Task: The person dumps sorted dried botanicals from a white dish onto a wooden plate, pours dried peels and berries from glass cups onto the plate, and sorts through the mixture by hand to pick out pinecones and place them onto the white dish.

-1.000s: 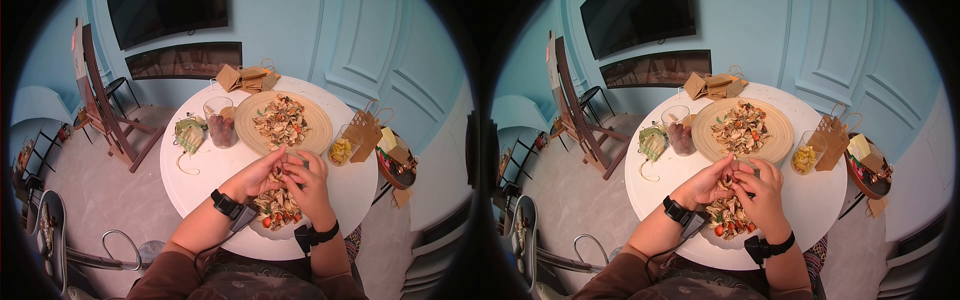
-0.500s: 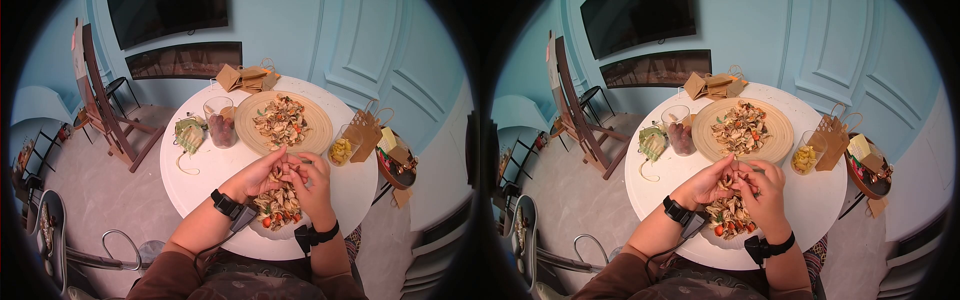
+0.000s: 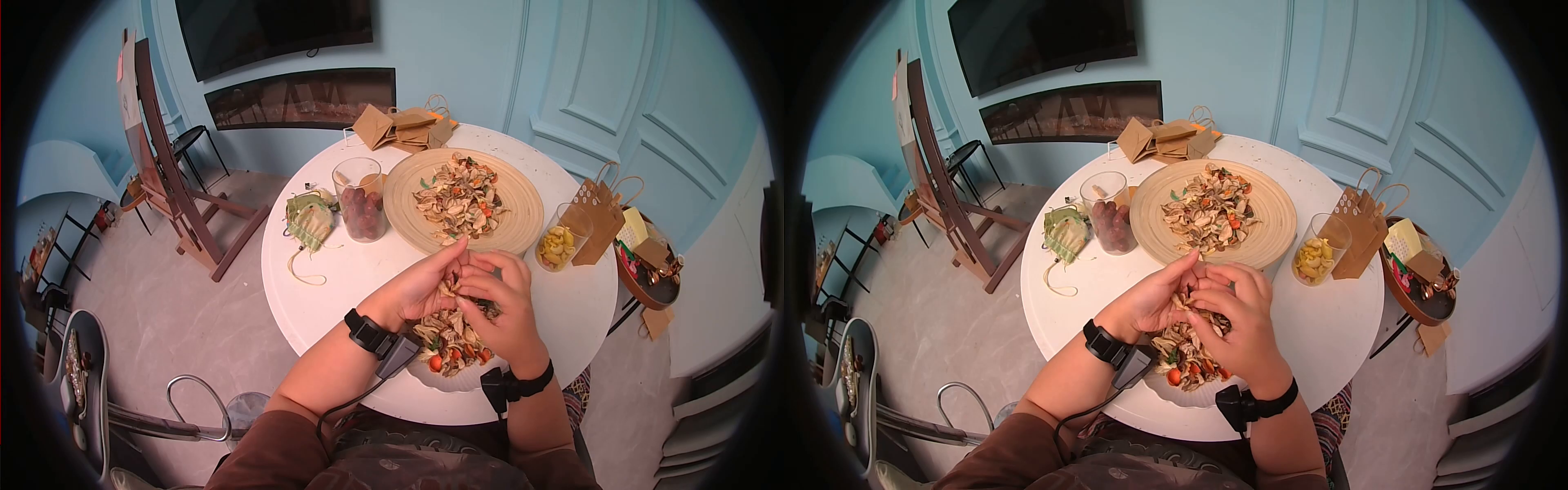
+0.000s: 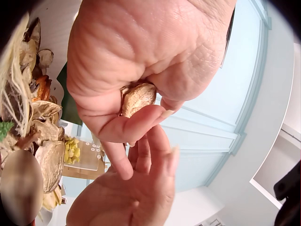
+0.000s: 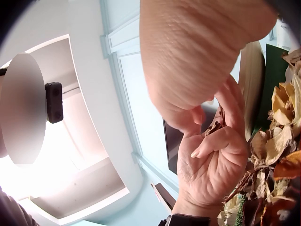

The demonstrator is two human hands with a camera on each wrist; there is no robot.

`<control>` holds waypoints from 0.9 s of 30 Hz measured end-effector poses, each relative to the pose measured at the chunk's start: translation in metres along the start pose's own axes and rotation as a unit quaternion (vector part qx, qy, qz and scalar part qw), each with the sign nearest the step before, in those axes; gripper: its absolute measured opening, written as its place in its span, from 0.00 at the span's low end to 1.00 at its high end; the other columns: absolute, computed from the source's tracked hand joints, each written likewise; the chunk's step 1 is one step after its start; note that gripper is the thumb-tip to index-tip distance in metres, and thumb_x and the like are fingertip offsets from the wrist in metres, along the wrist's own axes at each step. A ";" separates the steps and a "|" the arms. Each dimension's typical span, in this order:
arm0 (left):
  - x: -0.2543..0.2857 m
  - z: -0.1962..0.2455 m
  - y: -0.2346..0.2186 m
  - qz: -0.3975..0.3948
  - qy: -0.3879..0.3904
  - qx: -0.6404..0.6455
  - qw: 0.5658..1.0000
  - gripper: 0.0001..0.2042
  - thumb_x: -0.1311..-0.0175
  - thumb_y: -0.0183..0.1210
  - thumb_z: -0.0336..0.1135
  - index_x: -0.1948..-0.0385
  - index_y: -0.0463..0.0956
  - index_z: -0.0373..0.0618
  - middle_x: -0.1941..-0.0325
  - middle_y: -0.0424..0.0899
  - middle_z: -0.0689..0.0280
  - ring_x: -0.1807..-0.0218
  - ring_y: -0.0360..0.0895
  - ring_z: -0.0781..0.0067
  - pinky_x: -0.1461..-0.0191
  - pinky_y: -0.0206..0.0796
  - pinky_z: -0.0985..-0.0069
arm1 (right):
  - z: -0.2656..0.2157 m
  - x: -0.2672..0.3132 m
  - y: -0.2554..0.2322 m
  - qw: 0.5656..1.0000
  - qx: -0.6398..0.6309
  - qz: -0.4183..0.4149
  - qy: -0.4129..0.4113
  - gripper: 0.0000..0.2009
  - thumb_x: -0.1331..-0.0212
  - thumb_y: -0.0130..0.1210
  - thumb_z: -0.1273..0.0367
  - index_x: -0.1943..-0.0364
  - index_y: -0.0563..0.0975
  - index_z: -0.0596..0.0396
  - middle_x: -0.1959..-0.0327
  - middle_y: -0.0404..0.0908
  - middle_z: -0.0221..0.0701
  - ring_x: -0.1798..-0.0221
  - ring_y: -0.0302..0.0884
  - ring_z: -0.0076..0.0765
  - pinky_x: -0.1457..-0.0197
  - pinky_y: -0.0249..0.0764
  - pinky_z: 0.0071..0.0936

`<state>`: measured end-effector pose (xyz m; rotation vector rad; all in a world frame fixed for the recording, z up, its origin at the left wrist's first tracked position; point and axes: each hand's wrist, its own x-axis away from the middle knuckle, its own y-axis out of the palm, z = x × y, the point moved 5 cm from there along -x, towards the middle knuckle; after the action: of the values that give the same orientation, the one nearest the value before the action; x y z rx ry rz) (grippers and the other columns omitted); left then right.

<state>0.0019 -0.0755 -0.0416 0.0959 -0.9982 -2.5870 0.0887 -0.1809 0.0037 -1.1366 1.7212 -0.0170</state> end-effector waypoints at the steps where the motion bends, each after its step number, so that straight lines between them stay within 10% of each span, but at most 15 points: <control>1: 0.002 0.001 0.002 0.031 -0.008 -0.017 0.999 0.28 0.24 0.39 0.59 0.49 0.75 0.40 0.59 0.82 0.66 0.64 0.82 0.86 0.70 0.77 0.92 | 0.002 0.000 0.002 1.000 0.008 -0.010 0.014 0.11 0.52 0.65 0.71 0.62 0.83 0.52 0.46 0.76 0.37 0.38 0.67 0.51 0.33 0.58 0.44; 27: 0.006 0.000 0.016 0.004 -0.037 -0.051 0.998 0.31 0.23 0.34 0.59 0.48 0.72 0.36 0.63 0.82 0.65 0.76 0.71 0.93 0.84 0.59 0.96 | 0.000 -0.001 -0.001 0.999 0.033 0.021 -0.023 0.07 0.50 0.65 0.73 0.66 0.81 0.52 0.48 0.76 0.35 0.41 0.70 0.50 0.35 0.59 0.46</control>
<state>0.0014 -0.0887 -0.0310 -0.0299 -0.8876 -2.6455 0.0888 -0.1810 0.0048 -1.0451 1.6908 -0.0225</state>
